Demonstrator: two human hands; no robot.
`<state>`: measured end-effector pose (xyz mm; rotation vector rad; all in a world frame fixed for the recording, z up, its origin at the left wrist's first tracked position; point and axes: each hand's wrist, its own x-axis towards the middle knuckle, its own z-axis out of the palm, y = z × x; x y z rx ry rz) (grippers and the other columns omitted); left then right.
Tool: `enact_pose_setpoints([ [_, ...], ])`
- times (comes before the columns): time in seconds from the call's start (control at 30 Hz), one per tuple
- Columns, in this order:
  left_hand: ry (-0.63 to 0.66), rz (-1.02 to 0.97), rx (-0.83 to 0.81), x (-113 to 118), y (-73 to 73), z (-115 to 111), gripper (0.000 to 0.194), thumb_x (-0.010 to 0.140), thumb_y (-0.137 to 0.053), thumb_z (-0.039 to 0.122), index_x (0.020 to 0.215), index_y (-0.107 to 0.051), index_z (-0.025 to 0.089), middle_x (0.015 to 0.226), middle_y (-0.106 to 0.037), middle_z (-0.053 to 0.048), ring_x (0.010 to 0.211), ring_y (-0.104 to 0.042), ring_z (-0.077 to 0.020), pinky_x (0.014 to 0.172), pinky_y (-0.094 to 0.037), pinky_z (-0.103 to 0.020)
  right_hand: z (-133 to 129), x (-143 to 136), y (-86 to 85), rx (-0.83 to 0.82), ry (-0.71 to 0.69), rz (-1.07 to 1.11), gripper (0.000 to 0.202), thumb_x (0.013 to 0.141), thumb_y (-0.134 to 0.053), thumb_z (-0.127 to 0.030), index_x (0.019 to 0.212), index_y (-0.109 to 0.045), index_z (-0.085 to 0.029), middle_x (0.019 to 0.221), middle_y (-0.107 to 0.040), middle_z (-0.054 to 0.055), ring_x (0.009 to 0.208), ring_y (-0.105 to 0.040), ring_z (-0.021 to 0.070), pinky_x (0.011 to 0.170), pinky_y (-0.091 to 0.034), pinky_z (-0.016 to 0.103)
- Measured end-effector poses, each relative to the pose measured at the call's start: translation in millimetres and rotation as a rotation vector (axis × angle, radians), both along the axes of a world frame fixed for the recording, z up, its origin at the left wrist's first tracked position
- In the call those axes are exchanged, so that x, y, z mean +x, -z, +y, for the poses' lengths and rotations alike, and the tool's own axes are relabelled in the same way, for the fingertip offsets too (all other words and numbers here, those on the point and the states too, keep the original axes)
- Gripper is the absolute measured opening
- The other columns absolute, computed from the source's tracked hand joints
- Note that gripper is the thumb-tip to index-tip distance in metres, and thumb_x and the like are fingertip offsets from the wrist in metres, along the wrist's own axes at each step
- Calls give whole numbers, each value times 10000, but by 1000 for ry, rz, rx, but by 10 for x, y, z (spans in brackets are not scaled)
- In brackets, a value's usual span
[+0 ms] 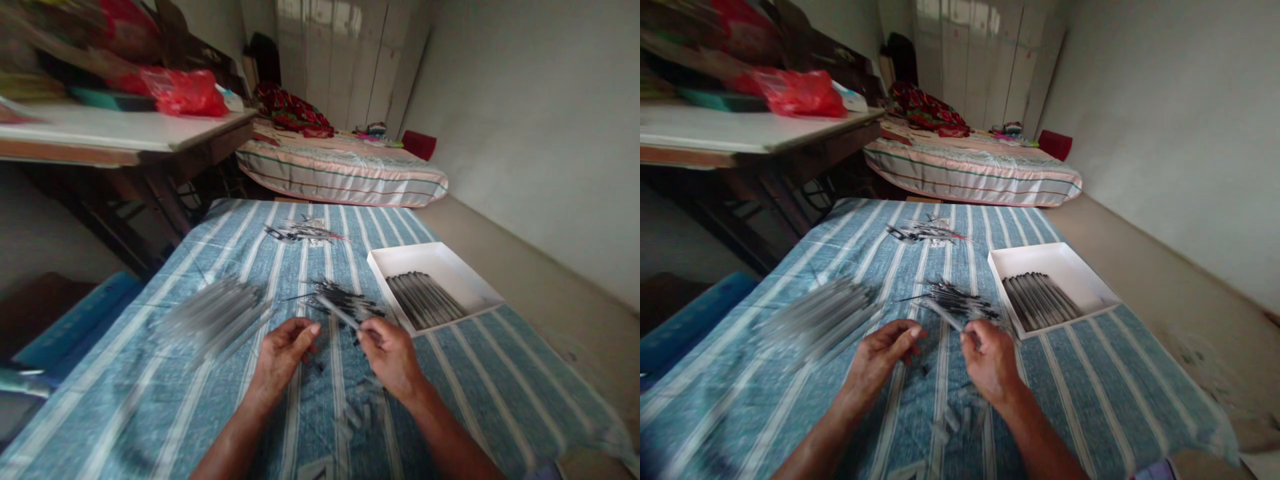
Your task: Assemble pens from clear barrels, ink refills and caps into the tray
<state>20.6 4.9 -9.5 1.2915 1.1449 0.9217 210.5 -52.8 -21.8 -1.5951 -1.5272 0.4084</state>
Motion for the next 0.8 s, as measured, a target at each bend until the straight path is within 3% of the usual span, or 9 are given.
enact_pose_setpoints([
  [0.07, -100, 196, 148, -106, -17, 81, 257, 746, -617, 418, 790, -642, 167, 591, -621, -16, 571, -593, -172, 539, -444, -246, -19, 297, 18, 156, 199, -232, 148, 828, -501, -247, 778, -627, -187, 800, -634, 59, 769, -587, 181, 737, -444, 293],
  [0.13, -226, 473, 259, -233, -30, 174, 232, 751, -607, 382, 841, -646, 172, 703, -668, -47, 694, -636, -212, 628, -450, -266, -22, 582, 60, 242, 354, -415, 173, 827, -490, -245, 756, -632, -177, 832, -628, 86, 809, -572, 202, 775, -432, 318],
  [0.27, -270, 997, 312, -428, -43, 300, 256, 825, -490, 334, 929, -659, 173, 919, -687, -118, 827, -644, -278, 663, -438, -312, -4, 912, 178, 174, 476, -674, 180, 806, -523, -243, 723, -660, -160, 869, -640, 115, 837, -548, 235, 760, -408, 337],
  [0.4, -218, 1223, 313, -486, -19, 314, 288, 840, -452, 338, 950, -670, 186, 992, -663, -131, 869, -631, -291, 651, -443, -317, 9, 922, 278, 121, 495, -815, 205, 811, -538, -260, 715, -687, -156, 901, -659, 132, 839, -541, 257, 755, -398, 362],
  [0.57, -159, 1334, 310, -486, 6, 282, 289, 831, -459, 329, 970, -665, 181, 980, -650, -129, 916, -616, -281, 670, -448, -303, -10, 857, 309, 235, 488, -808, 217, 830, -539, -291, 768, -691, -149, 933, -659, 133, 883, -548, 261, 790, -404, 373],
  [0.8, -80, 1405, 286, -461, 3, 261, 285, 854, -410, 265, 827, -678, 172, 926, -651, -132, 854, -623, -273, 657, -439, -317, 38, 494, 196, 353, 254, -662, 187, 856, -503, -218, 771, -664, -175, 890, -650, 95, 865, -562, 223, 812, -423, 361],
])
